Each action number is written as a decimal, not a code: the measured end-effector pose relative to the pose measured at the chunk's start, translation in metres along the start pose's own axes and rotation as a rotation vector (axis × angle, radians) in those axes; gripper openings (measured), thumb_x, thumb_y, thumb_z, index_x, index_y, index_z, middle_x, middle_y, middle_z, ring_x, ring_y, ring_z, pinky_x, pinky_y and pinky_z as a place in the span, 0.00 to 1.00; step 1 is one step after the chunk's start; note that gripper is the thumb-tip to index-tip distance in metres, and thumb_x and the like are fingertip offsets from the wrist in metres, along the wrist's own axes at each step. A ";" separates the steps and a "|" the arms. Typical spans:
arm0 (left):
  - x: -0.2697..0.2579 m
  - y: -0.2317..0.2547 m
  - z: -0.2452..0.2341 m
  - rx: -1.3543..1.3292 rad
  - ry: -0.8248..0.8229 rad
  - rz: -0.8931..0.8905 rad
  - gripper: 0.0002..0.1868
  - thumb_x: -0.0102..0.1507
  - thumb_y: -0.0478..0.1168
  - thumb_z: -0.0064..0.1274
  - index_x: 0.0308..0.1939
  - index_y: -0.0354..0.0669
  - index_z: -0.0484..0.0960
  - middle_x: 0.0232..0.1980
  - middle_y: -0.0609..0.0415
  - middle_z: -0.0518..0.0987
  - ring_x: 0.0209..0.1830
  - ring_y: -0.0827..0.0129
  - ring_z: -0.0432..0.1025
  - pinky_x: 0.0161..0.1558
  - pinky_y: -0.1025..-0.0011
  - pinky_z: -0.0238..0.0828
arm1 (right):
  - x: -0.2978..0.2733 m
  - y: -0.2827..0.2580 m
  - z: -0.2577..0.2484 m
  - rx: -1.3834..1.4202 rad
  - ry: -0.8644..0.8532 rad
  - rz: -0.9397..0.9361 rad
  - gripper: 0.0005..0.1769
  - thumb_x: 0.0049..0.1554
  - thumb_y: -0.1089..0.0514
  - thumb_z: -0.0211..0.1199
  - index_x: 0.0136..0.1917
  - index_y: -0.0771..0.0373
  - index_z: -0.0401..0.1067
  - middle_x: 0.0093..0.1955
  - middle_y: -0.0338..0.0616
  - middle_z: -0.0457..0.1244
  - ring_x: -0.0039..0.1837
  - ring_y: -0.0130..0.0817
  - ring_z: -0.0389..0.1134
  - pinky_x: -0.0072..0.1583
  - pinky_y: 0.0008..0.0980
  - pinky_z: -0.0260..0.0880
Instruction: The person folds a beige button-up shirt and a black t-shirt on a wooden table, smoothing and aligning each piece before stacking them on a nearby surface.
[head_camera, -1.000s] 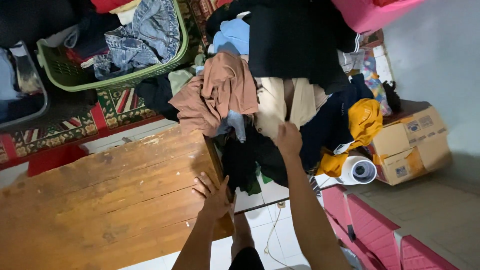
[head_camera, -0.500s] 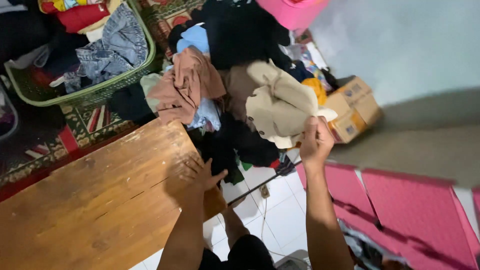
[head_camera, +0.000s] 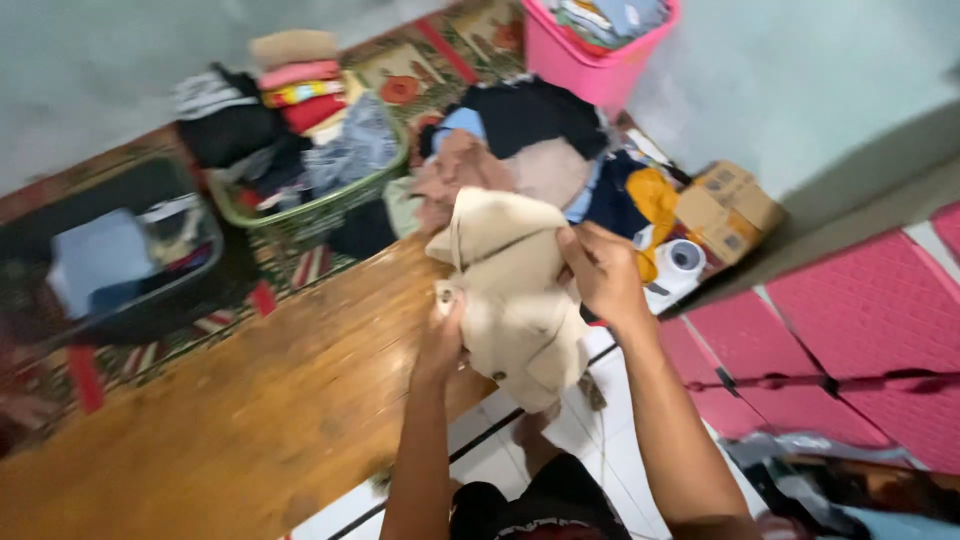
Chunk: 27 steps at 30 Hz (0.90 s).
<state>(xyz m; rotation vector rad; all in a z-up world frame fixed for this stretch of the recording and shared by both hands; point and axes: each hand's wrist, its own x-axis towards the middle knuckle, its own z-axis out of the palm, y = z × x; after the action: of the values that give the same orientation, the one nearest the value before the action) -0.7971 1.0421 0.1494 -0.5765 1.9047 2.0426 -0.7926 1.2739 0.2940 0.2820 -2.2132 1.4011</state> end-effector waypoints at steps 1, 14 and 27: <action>0.005 -0.002 -0.031 -0.007 0.027 0.010 0.30 0.70 0.60 0.53 0.65 0.40 0.79 0.43 0.37 0.82 0.33 0.53 0.79 0.25 0.58 0.79 | 0.001 -0.001 0.012 0.021 -0.015 -0.015 0.26 0.69 0.60 0.62 0.27 0.58 0.70 0.27 0.42 0.63 0.32 0.41 0.67 0.42 0.35 0.67; -0.165 0.098 -0.249 0.465 0.588 0.698 0.14 0.70 0.42 0.55 0.50 0.33 0.83 0.47 0.32 0.83 0.54 0.37 0.78 0.53 0.45 0.74 | -0.024 -0.035 0.199 0.087 -0.194 -0.146 0.20 0.69 0.56 0.65 0.34 0.63 0.74 0.38 0.53 0.67 0.47 0.48 0.72 0.53 0.42 0.71; -0.174 -0.203 -0.220 0.037 0.365 -0.048 0.45 0.62 0.27 0.54 0.82 0.27 0.54 0.78 0.21 0.62 0.75 0.44 0.65 0.71 0.51 0.66 | -0.297 0.132 0.240 0.225 -0.746 1.084 0.23 0.51 0.56 0.77 0.56 0.70 0.77 0.51 0.54 0.67 0.51 0.44 0.71 0.51 0.44 0.77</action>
<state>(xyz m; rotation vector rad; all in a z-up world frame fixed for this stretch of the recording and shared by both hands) -0.5284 0.8505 0.0436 -1.0352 2.0928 1.9724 -0.6679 1.0927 -0.0456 -0.5084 -2.9910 2.3948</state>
